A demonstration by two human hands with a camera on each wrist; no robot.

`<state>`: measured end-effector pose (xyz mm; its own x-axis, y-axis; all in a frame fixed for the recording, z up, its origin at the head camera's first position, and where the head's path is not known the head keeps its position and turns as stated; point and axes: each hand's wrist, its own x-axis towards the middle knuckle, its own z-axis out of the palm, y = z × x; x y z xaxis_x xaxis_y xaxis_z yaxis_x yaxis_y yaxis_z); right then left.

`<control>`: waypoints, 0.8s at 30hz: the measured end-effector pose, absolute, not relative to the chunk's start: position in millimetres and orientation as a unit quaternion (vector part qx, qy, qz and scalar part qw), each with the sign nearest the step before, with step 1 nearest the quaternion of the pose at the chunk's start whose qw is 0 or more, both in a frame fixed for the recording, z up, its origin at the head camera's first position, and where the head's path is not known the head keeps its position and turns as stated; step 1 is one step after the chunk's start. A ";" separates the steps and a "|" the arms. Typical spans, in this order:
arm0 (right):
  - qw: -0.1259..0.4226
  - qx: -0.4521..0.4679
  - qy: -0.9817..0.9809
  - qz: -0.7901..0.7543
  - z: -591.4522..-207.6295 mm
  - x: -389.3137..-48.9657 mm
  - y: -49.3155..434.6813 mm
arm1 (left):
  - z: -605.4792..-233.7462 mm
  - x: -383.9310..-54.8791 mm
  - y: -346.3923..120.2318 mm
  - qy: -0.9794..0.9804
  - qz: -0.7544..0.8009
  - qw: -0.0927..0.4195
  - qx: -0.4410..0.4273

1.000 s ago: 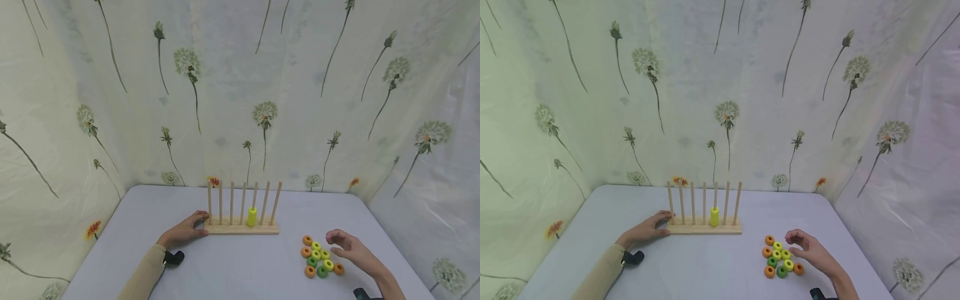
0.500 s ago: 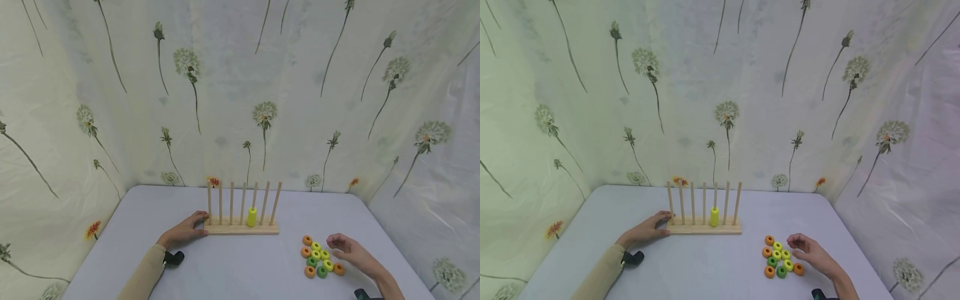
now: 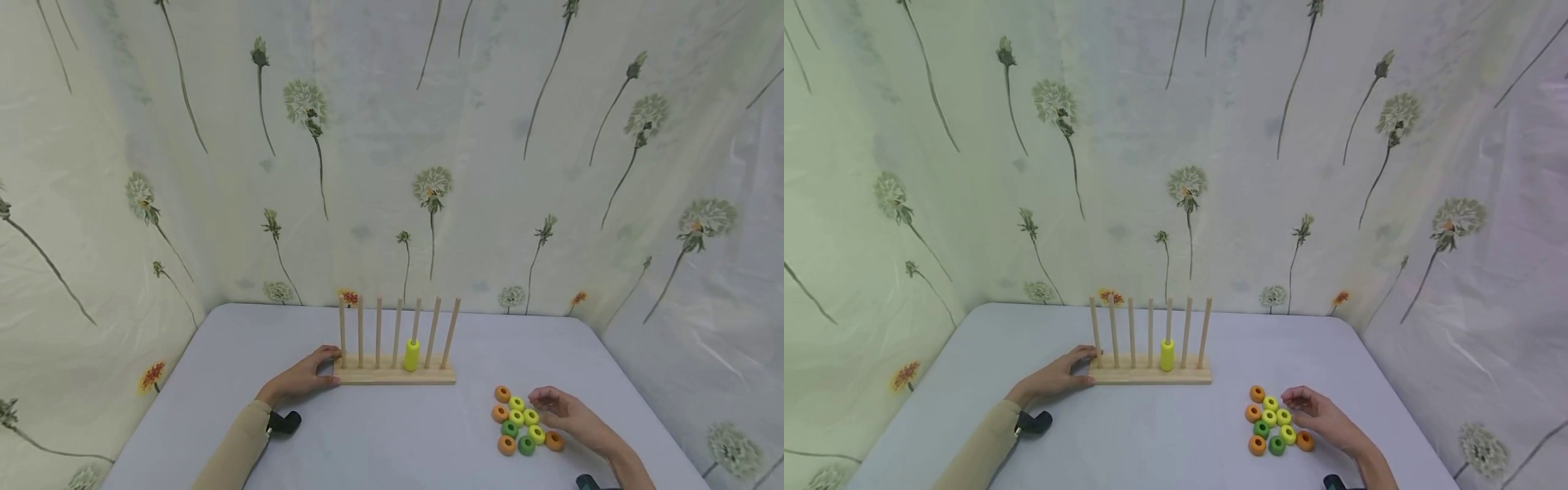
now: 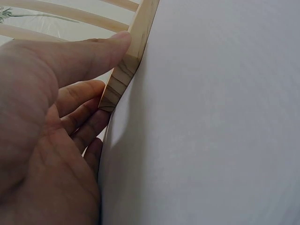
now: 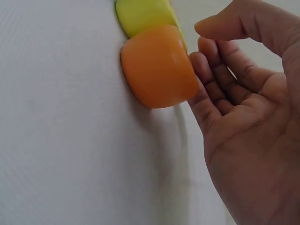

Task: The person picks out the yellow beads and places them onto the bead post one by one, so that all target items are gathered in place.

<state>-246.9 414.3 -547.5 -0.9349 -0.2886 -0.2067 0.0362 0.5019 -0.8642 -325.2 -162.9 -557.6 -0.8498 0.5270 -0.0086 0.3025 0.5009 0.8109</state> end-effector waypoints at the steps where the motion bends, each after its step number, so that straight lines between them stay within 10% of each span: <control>1: 0.165 -0.071 0.852 -0.491 -547.6 -246.9 413.2 | -557.7 -325.3 -162.9 0.856 0.438 0.129 0.242; 24: 0.163 -0.023 0.881 -0.445 -551.2 -246.7 399.6 | -558.3 -325.3 -163.1 0.855 0.439 0.130 0.245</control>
